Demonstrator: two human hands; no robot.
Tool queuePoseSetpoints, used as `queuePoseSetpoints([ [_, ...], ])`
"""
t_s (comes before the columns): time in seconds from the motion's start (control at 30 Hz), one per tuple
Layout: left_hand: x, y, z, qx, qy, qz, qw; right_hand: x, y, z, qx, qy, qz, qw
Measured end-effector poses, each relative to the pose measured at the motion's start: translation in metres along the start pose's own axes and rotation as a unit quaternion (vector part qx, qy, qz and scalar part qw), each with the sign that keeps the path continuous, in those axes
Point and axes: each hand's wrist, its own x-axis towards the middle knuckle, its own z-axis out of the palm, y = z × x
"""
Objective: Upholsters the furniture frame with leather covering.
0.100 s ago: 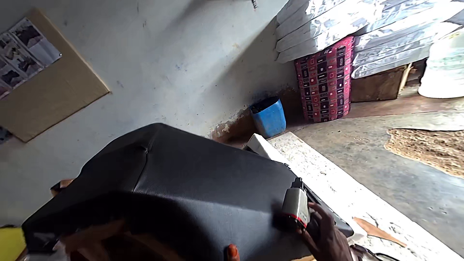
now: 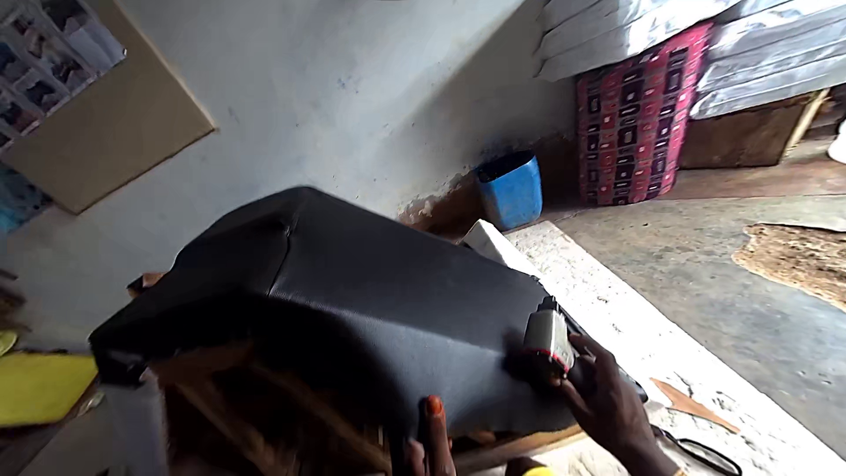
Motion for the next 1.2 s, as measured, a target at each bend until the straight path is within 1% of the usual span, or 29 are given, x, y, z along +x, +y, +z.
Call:
queuePoseSetpoints([
  [0.03,-0.002,-0.033,0.006,-0.032,0.030,0.089,0.995,0.002,-0.004,-0.005,0.002,-0.012,0.008,1.000],
  [0.07,-0.001,-0.049,0.009,-0.041,0.034,0.112,0.992,0.002,-0.009,-0.009,0.007,-0.011,0.005,1.000],
  [0.13,0.006,-0.064,0.010,-0.036,0.036,0.119,0.992,-0.004,-0.022,-0.020,0.054,-0.013,-0.016,0.998],
  [0.23,0.027,-0.087,0.010,-0.017,0.029,0.125,0.992,-0.021,-0.043,-0.032,0.188,-0.021,-0.052,0.981],
  [0.3,0.047,-0.103,0.014,-0.030,0.036,0.158,0.986,-0.027,-0.054,-0.041,0.241,-0.059,-0.079,0.965],
  [0.33,0.057,-0.109,0.017,-0.044,0.041,0.177,0.982,-0.025,-0.062,-0.048,0.244,-0.094,-0.109,0.959],
  [0.37,0.064,-0.113,0.019,-0.051,0.043,0.186,0.980,-0.018,-0.071,-0.057,0.226,-0.140,-0.149,0.952],
  [0.43,0.069,-0.115,0.021,-0.057,0.038,0.178,0.982,-0.002,-0.086,-0.071,0.159,-0.231,-0.219,0.934],
  [0.5,0.070,-0.112,0.021,-0.083,0.009,0.153,0.985,0.013,-0.098,-0.078,0.086,-0.288,-0.274,0.914],
  [0.57,0.069,-0.110,0.019,-0.102,-0.026,0.133,0.985,0.026,-0.110,-0.081,0.024,-0.319,-0.315,0.894],
  [0.67,0.068,-0.111,0.018,-0.105,-0.062,0.107,0.987,0.042,-0.125,-0.082,-0.055,-0.337,-0.357,0.869],
  [0.77,0.068,-0.108,0.015,-0.094,-0.109,0.051,0.988,0.056,-0.137,-0.085,-0.120,-0.356,-0.384,0.844],
  [0.9,0.070,-0.102,0.010,-0.087,-0.153,0.025,0.984,0.074,-0.154,-0.094,-0.188,-0.374,-0.432,0.799],
  [1.0,0.071,-0.103,0.015,-0.089,-0.161,0.021,0.983,0.092,-0.171,-0.098,-0.256,-0.368,-0.469,0.761],
  [1.1,0.073,-0.100,0.015,-0.052,-0.168,0.022,0.984,0.109,-0.193,-0.097,-0.293,-0.368,-0.494,0.731],
  [1.2,0.074,-0.108,0.023,-0.066,-0.129,0.091,0.985,0.121,-0.208,-0.093,-0.290,-0.378,-0.507,0.718],
])
